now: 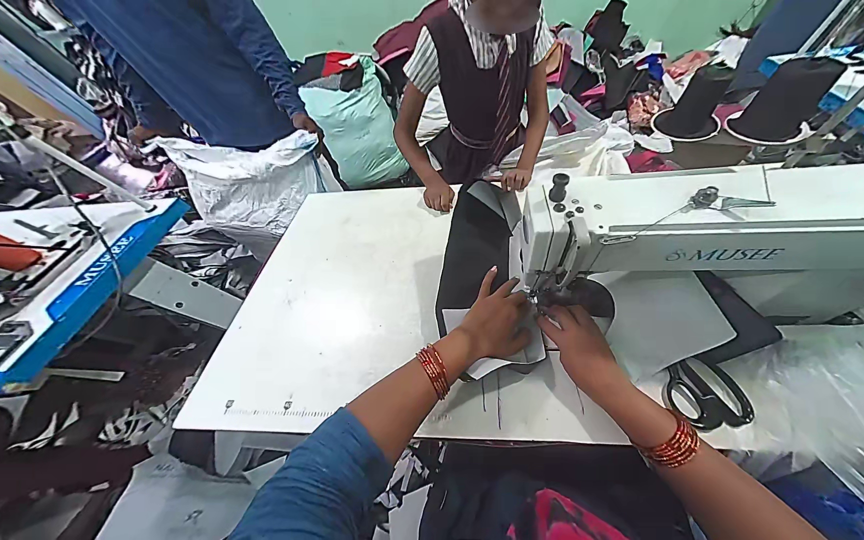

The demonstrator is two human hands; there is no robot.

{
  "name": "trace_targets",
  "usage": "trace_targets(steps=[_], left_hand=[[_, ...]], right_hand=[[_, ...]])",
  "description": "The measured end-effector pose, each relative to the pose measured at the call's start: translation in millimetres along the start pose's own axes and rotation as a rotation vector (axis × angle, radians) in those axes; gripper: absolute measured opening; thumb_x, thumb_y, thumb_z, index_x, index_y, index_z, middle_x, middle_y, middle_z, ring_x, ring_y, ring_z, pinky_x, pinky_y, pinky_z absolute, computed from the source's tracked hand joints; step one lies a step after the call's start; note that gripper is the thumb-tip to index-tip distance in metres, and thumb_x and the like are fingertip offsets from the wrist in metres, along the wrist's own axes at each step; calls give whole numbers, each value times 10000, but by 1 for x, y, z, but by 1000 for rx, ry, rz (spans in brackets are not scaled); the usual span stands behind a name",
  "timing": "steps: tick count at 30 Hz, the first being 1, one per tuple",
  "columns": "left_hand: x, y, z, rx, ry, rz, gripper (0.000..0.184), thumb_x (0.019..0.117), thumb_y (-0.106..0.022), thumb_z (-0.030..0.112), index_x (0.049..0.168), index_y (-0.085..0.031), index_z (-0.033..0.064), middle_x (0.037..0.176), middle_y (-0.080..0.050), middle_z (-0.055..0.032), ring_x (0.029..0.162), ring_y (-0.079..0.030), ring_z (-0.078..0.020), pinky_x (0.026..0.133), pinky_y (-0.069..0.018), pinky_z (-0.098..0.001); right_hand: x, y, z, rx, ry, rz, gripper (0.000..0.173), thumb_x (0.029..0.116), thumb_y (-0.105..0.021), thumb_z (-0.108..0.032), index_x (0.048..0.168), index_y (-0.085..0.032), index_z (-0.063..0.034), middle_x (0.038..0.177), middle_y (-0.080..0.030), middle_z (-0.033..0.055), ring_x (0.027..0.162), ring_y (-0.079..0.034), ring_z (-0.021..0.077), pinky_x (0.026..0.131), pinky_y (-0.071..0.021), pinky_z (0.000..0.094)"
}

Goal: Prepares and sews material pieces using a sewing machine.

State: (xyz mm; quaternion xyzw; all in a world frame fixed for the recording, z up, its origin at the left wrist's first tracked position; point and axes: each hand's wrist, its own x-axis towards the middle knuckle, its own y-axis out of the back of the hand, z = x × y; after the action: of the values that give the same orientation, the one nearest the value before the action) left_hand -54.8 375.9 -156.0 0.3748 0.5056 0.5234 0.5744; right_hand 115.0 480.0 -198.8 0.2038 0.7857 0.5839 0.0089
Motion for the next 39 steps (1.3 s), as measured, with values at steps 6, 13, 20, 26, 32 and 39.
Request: trace_targets(steps=[6, 13, 20, 26, 32, 39], left_hand=[[1, 5, 2, 18, 11, -45, 526, 1020, -498, 384, 1427, -594, 67, 1533, -519, -105, 1561, -243, -304, 1223, 63, -664], [4, 5, 1, 30, 24, -40, 510, 1017, -507, 376, 1413, -610, 71, 1516, -539, -102, 1553, -264, -307, 1223, 60, -666], [11, 7, -8, 45, 11, -25, 490, 1006, -522, 394, 1351, -650, 70, 1503, -551, -114, 1543, -286, -316, 1225, 44, -666], [10, 18, 20, 24, 182, -38, 512, 949, -631, 332, 1356, -631, 21, 1530, -533, -119, 1576, -177, -367, 1210, 123, -680], [5, -2, 63, -8, 391, -108, 812, 1010, -439, 540, 1583, -321, -22, 1698, -208, -191, 1595, 31, -388, 1188, 151, -696], [2, -33, 59, -29, 362, 95, 678, 1035, -372, 413, 1555, -393, -21, 1681, -284, -161, 1602, -75, -327, 1215, 80, -670]], right_hand=[[2, 6, -3, -26, -34, -83, 521, 857, -548, 184, 1269, -715, -88, 1302, -657, 208, 1245, -574, 464, 1078, -431, 601], [3, 6, -3, -11, -52, -105, 537, 866, -533, 184, 1295, -701, -93, 1318, -642, 219, 1256, -560, 469, 1094, -416, 598], [10, 10, -5, 0, -133, -182, 591, 891, -503, 166, 1384, -649, -126, 1390, -599, 231, 1304, -517, 483, 1109, -391, 608], [10, 13, -6, 14, -167, -182, 588, 858, -561, 172, 1363, -669, -110, 1412, -591, 228, 1354, -482, 485, 1137, -376, 612], [2, -1, 6, 84, -112, -86, 583, 821, -625, 148, 1329, -705, -126, 1340, -632, 241, 1281, -535, 491, 1098, -409, 615], [2, 6, 4, 70, -121, -125, 604, 815, -616, 158, 1339, -699, -131, 1332, -641, 229, 1264, -550, 482, 1096, -403, 610]])
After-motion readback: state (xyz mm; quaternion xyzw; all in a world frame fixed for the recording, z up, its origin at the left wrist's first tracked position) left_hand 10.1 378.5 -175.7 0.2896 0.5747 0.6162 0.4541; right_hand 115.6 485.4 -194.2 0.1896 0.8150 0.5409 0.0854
